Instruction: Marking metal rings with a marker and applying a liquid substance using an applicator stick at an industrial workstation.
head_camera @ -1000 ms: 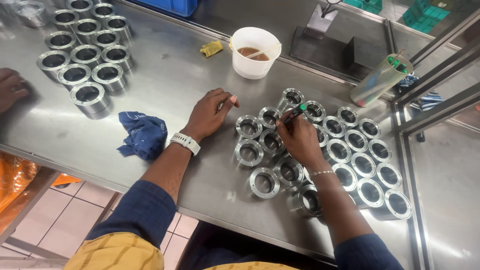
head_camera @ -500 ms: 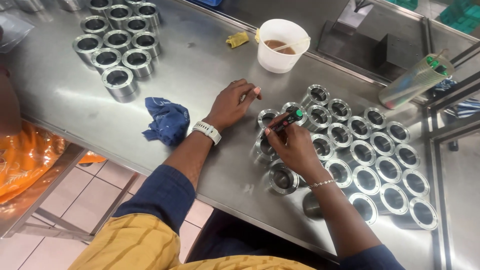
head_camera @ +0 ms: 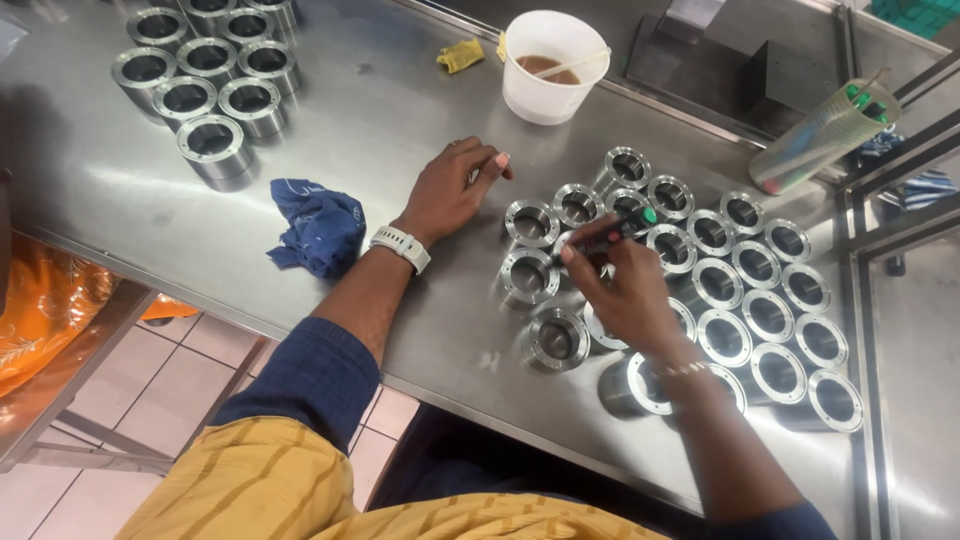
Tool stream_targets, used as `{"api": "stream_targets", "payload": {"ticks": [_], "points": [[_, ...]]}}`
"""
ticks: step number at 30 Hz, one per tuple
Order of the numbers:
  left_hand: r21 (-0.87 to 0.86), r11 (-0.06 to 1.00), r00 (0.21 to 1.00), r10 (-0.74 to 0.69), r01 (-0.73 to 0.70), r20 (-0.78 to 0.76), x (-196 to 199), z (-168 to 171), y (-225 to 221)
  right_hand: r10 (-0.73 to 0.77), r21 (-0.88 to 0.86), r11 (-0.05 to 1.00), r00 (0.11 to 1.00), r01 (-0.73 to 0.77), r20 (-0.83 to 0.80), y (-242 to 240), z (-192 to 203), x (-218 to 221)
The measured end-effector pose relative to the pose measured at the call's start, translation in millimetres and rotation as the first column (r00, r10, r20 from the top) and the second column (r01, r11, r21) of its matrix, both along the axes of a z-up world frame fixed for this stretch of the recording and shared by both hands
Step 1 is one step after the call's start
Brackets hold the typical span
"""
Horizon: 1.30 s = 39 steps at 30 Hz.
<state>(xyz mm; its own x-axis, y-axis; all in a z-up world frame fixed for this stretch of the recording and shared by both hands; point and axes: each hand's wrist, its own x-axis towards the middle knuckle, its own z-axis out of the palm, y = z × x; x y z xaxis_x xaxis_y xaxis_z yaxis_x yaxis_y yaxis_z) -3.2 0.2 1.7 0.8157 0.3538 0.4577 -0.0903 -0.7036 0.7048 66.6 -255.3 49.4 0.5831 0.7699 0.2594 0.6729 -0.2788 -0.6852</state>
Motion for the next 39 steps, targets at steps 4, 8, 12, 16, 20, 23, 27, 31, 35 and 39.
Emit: {"api": "stream_targets", "payload": {"ticks": [4,8,12,16,20,23,27,31,35,39], "points": [[0.011,1.0,1.0,0.001,-0.001,-0.015,3,-3,1,0.036,-0.118,0.992,0.999,-0.037,-0.008,-22,0,-16],[0.018,1.0,1.0,0.004,-0.004,-0.021,2,-6,1,0.113,-0.119,0.986,0.992,-0.119,-0.053,-29,-9,-33],[0.022,1.0,1.0,0.015,-0.014,-0.027,2,-6,2,0.1,-0.091,0.991,0.994,-0.102,-0.036,-27,-12,-34],[0.024,0.999,0.999,0.023,-0.022,-0.045,2,-4,2,0.012,-0.16,0.987,0.998,-0.022,-0.068,-27,-15,-28],[0.016,1.0,0.999,0.015,-0.014,-0.047,3,-4,4,-0.104,-0.082,0.992,0.993,0.099,-0.052,-42,-14,-4],[0.009,1.0,0.999,0.008,-0.008,-0.05,4,-4,3,-0.175,0.006,0.985,0.985,0.175,0.003,-60,-12,18],[0.022,1.0,1.0,-0.009,0.01,-0.025,4,-7,3,-0.173,0.028,0.985,0.983,0.171,0.055,-71,-21,29],[0.012,1.0,0.999,-0.005,0.005,-0.04,3,-4,2,-0.177,0.028,0.984,0.983,0.176,0.039,-66,-25,25],[0.003,1.0,0.998,0.005,-0.004,-0.061,2,-3,1,-0.223,-0.055,0.973,0.974,0.225,0.038,-66,-24,22],[0.003,1.0,0.997,0.006,-0.006,-0.073,3,-4,1,-0.26,-0.121,0.957,0.965,0.263,0.045,-70,-24,25]]}}
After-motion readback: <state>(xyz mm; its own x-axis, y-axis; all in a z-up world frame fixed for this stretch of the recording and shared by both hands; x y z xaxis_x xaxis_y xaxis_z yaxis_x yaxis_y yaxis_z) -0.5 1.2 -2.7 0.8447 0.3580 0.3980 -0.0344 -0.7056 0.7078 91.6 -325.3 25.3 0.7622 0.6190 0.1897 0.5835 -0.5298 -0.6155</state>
